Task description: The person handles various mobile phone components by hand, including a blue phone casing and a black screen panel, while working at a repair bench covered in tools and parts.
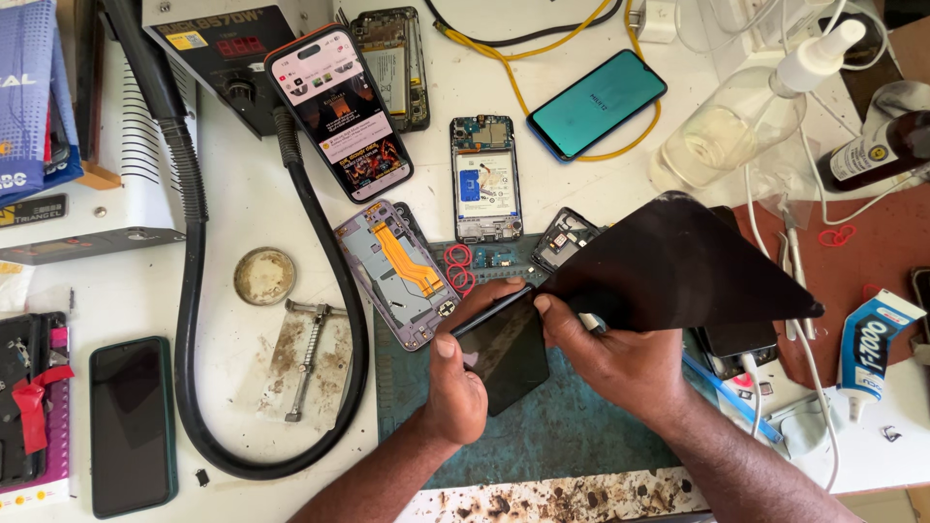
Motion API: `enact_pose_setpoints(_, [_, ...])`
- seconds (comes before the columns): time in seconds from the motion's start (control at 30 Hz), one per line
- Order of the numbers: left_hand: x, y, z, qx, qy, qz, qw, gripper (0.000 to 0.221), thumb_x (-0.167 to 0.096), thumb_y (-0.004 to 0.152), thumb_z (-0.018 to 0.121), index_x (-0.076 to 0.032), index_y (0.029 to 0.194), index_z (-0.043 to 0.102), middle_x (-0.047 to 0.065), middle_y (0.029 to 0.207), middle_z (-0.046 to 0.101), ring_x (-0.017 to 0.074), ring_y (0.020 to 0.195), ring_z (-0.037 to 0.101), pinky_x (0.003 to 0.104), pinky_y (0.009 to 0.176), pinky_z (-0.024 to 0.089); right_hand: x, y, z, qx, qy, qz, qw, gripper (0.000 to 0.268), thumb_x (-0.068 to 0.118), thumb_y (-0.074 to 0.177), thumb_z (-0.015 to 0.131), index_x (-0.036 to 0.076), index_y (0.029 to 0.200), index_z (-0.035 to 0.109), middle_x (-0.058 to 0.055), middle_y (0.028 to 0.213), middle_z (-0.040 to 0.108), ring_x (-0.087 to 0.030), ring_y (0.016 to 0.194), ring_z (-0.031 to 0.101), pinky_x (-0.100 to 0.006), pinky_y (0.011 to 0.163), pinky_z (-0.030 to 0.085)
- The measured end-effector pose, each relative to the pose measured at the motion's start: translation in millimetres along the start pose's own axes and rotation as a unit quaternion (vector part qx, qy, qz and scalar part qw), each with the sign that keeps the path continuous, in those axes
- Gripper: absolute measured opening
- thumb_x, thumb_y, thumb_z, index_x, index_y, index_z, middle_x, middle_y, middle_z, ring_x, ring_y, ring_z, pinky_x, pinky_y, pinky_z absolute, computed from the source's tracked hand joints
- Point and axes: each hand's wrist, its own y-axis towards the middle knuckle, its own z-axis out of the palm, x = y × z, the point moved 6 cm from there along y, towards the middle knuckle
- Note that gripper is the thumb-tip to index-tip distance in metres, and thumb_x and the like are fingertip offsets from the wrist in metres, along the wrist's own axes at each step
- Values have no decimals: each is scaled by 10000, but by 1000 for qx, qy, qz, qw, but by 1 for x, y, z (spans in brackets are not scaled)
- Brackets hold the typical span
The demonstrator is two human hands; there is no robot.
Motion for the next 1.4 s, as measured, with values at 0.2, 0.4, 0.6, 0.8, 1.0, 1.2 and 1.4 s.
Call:
enact_pose_setpoints(0.2, [0, 2, 0, 6, -9, -12, 1000, 783, -635, 1124, 236, 5, 1507, 469, 212, 1174, 660, 280, 1097, 658, 438, 998, 548, 3, 5, -1, 25, 20, 19, 999, 107, -65, 900, 733, -29, 976, 665, -68, 819, 702, -101, 663, 692, -233, 562, 579])
enact_pose_setpoints(0.4, [-20, 9, 4, 26, 76, 2, 997, 787, -627, 1107, 286, 29, 1478, 513, 234, 1242, 687, 281, 1142, 687, 402, 1020, 550, 7, 12, -13, 44, -36, 13, 998, 104, -27, 866, 780, -14, 945, 712, -57, 815, 752, -112, 703, 726, -247, 642, 599])
enact_pose_setpoints(0.6, [-24, 19, -4, 17, 62, -58, 996, 771, -613, 1102, 280, 19, 1482, 506, 182, 1352, 668, 253, 1261, 653, 402, 1110, 527, 1, 11, -14, -5, -49, 3, 999, 87, 5, 890, 801, 4, 948, 737, -48, 867, 760, -105, 778, 719, -248, 731, 591])
enact_pose_setpoints(0.8, [-19, 15, -3, 18, 7, -52, 998, 715, -596, 1145, 255, -7, 1463, 507, 196, 1373, 627, 260, 1285, 630, 414, 1145, 509, 7, 3, -10, -62, -42, -33, 997, 146, -10, 881, 827, -6, 1008, 755, -81, 928, 767, -96, 812, 711, -224, 723, 581])
enact_pose_setpoints(1.0, [-12, 14, -5, 54, -2, -35, 998, 687, -596, 1145, 276, -9, 1421, 503, 196, 1309, 628, 290, 1193, 672, 459, 1088, 570, 3, 1, -8, 8, 34, -51, 998, 136, -63, 892, 782, -21, 1016, 745, -139, 1068, 749, -137, 891, 751, -239, 744, 656])
enact_pose_setpoints(1.2, [-13, 13, -9, 52, 0, -16, 999, 683, -606, 1155, 320, -6, 1392, 548, 196, 1225, 624, 285, 1079, 692, 431, 977, 602, -3, 5, -14, 72, 49, -65, 994, 184, -77, 858, 792, -40, 1028, 734, -157, 1068, 742, -178, 970, 738, -295, 836, 626])
enact_pose_setpoints(1.4, [-12, 11, -9, 41, 7, -27, 999, 716, -630, 1128, 335, 14, 1364, 544, 205, 1282, 606, 308, 1133, 698, 467, 1028, 608, -6, 4, -12, 77, 83, -31, 993, 157, -67, 882, 789, -23, 1028, 750, -149, 1025, 758, -163, 897, 759, -304, 778, 666])
